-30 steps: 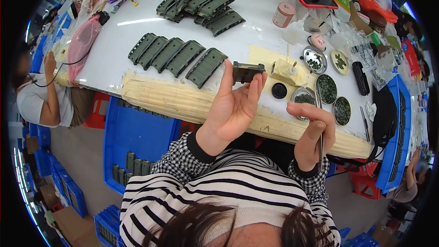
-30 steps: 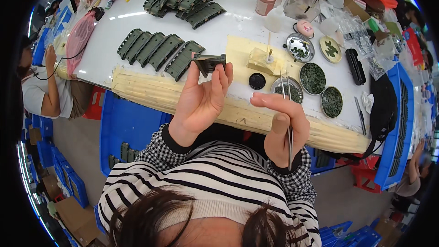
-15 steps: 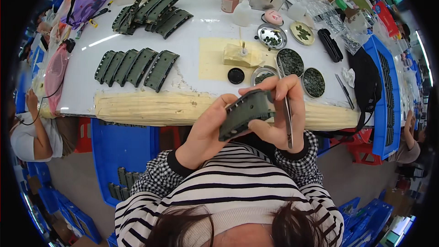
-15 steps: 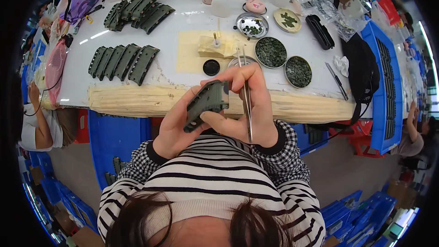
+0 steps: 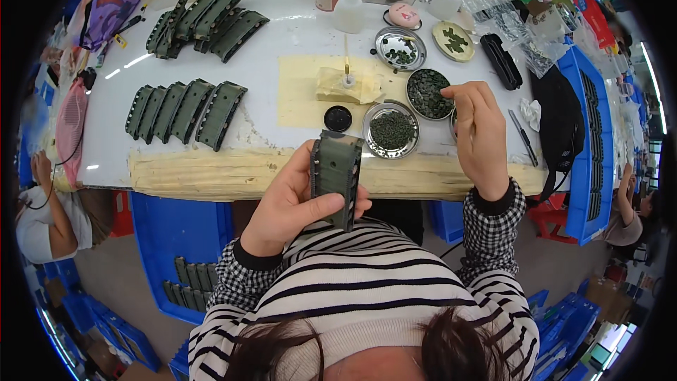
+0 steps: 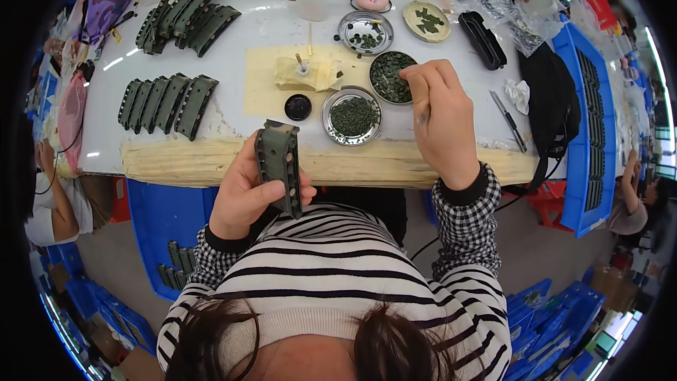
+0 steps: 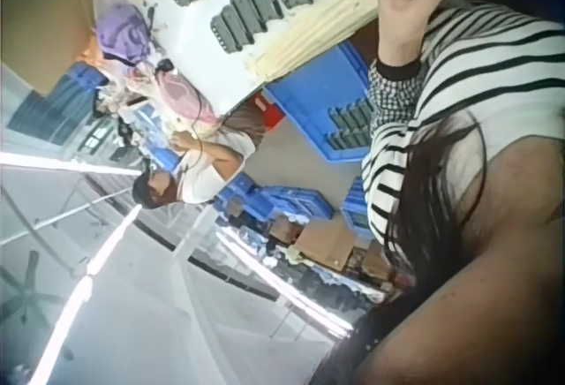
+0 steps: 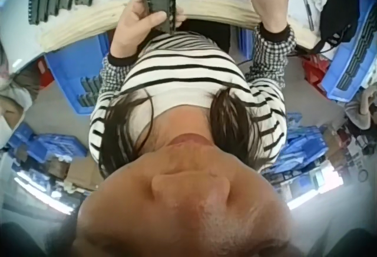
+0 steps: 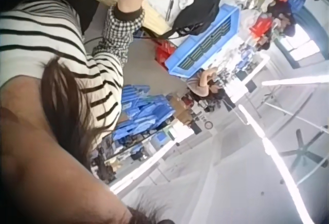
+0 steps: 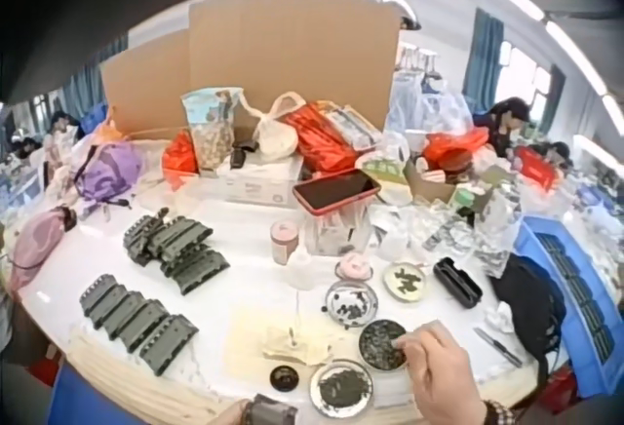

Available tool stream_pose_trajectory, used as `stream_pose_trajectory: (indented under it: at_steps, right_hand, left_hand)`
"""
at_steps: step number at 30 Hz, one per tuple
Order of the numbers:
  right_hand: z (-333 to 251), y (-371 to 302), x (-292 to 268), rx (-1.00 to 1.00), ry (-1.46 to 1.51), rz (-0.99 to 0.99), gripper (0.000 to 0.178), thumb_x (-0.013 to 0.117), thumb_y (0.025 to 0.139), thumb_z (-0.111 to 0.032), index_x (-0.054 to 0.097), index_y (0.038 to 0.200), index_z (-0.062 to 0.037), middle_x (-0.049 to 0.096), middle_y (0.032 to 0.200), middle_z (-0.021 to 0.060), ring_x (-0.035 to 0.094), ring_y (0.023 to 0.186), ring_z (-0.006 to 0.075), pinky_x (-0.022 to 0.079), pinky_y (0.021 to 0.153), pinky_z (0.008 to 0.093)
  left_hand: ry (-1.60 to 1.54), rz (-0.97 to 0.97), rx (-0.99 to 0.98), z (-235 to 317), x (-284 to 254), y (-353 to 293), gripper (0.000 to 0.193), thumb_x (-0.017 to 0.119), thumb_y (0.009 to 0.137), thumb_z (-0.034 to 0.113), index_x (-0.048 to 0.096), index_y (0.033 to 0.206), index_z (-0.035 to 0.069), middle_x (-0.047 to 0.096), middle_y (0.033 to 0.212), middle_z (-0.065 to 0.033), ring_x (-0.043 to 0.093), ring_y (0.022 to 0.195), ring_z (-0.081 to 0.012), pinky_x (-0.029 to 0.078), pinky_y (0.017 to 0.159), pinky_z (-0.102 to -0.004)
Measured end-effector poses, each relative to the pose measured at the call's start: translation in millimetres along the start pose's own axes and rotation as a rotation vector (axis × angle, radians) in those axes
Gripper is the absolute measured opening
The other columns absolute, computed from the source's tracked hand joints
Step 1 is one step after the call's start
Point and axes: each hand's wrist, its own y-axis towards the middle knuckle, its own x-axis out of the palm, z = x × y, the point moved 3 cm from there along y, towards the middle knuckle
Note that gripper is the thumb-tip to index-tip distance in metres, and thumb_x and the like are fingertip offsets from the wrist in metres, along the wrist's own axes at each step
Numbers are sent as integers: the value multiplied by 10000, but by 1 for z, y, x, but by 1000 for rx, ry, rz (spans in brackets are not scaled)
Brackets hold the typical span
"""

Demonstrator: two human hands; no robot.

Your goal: Assemble small plastic toy tank components by applying adhesive and fitting parts together.

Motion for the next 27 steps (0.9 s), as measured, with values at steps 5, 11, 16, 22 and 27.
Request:
stream_pose_trajectory:
  at_steps: [5,11,16,22,27]
  right_hand:
    - [12,10,32,96,-58,50,104,669,812,-74,651,914,-62,610,863,62,649,705,246,507,592,343]
    - [10,20,39,135,-167,47,74,694,796,-106,664,844,-58,622,798,59,627,655,256,491,585,349]
    - [12,19,40,159,-138,11,71,693,791,-99,666,841,-57,626,795,62,626,657,259,487,587,355]
    - [14,17,43,146,-158,7,83,687,790,-81,641,850,-47,629,815,68,632,678,258,484,582,355]
    - [6,20,40,84,-195,75,71,662,800,-19,599,834,-22,627,804,91,640,700,262,495,605,346]
  left_hand:
    - [98,101,55,11,-11,13,595,603,901,43,296,1411,42,622,1090,-201,682,959,-300,580,839,-420]
    - [168,90,49,26,-14,14,527,561,924,5,309,1385,42,603,1158,-209,674,985,-276,570,858,-387]
    - [258,93,111,21,-19,15,441,534,939,-16,324,1321,46,593,1195,-211,657,1026,-240,549,887,-357]
    - [341,97,195,19,-17,20,419,527,938,-35,326,1295,51,574,1228,-205,633,1074,-227,526,934,-362]
    - [351,81,204,16,-18,21,430,521,935,-43,322,1305,51,566,1238,-203,621,1098,-232,514,953,-367]
